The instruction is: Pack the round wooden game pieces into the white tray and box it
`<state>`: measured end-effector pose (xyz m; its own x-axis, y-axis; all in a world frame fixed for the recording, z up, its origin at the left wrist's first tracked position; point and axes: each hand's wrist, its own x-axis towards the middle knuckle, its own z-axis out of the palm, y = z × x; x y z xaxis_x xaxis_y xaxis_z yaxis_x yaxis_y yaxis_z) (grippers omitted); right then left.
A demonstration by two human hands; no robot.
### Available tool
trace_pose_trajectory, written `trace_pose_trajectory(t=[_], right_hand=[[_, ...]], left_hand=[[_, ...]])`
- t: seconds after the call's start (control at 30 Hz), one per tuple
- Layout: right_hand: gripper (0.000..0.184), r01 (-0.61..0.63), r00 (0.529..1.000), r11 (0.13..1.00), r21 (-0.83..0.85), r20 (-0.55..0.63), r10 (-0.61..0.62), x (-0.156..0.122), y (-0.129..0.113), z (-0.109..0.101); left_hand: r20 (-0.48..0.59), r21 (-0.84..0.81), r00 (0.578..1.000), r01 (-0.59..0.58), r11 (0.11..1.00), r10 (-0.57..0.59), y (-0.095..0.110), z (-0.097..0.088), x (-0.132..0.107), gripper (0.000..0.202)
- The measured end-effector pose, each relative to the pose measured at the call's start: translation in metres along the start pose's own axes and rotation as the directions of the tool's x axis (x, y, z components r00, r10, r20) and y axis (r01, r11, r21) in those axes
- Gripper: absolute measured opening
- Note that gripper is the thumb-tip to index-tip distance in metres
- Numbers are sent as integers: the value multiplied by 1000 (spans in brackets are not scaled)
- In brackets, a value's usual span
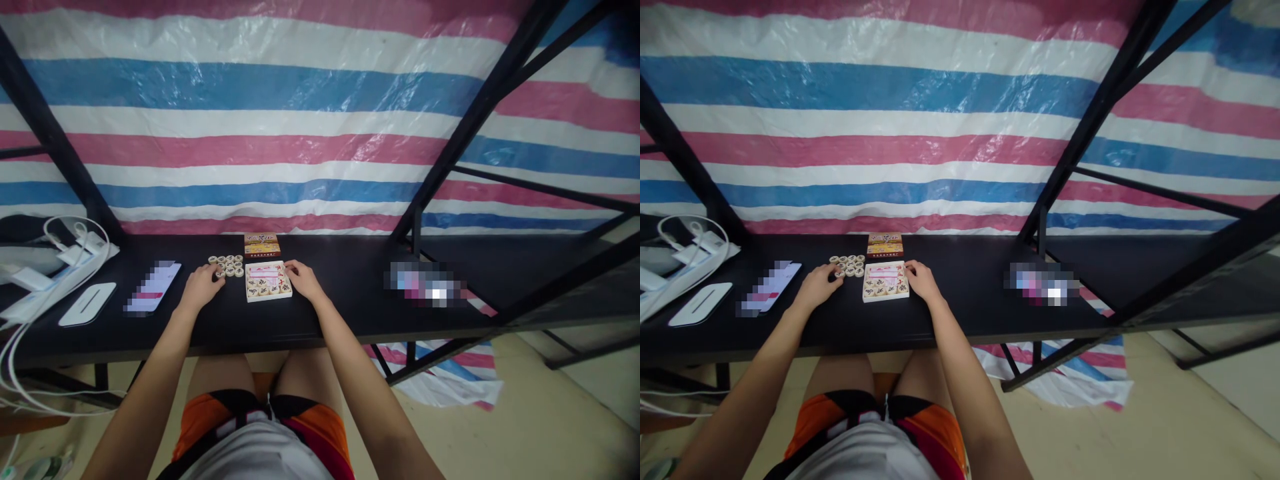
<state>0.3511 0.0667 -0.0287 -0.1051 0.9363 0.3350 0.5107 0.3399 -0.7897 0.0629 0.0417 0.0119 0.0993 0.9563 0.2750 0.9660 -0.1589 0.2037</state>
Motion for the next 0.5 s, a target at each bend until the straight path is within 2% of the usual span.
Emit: trace_pose_trajectory(t=[0.13, 0.27, 0.4, 0.5], right_hand=[[20, 1, 1000, 1000, 0, -2, -1, -1, 0, 0], [19, 14, 1000, 1000, -4, -19, -15, -1, -1, 0], [17, 21, 999, 1000, -9, -30, -22, 1, 0, 1], [17, 22, 999, 1000, -7, -26, -23, 3, 3, 1]], left_hand=[[-102, -108, 995, 6, 994, -17, 3, -1, -1, 19], [-173, -292, 982, -129, 948, 80, 13, -1, -4, 22], [-139, -386, 957, -289, 876, 255, 37, 1, -2, 30], [-68, -387, 931, -356, 850, 359, 62, 3, 7, 33]])
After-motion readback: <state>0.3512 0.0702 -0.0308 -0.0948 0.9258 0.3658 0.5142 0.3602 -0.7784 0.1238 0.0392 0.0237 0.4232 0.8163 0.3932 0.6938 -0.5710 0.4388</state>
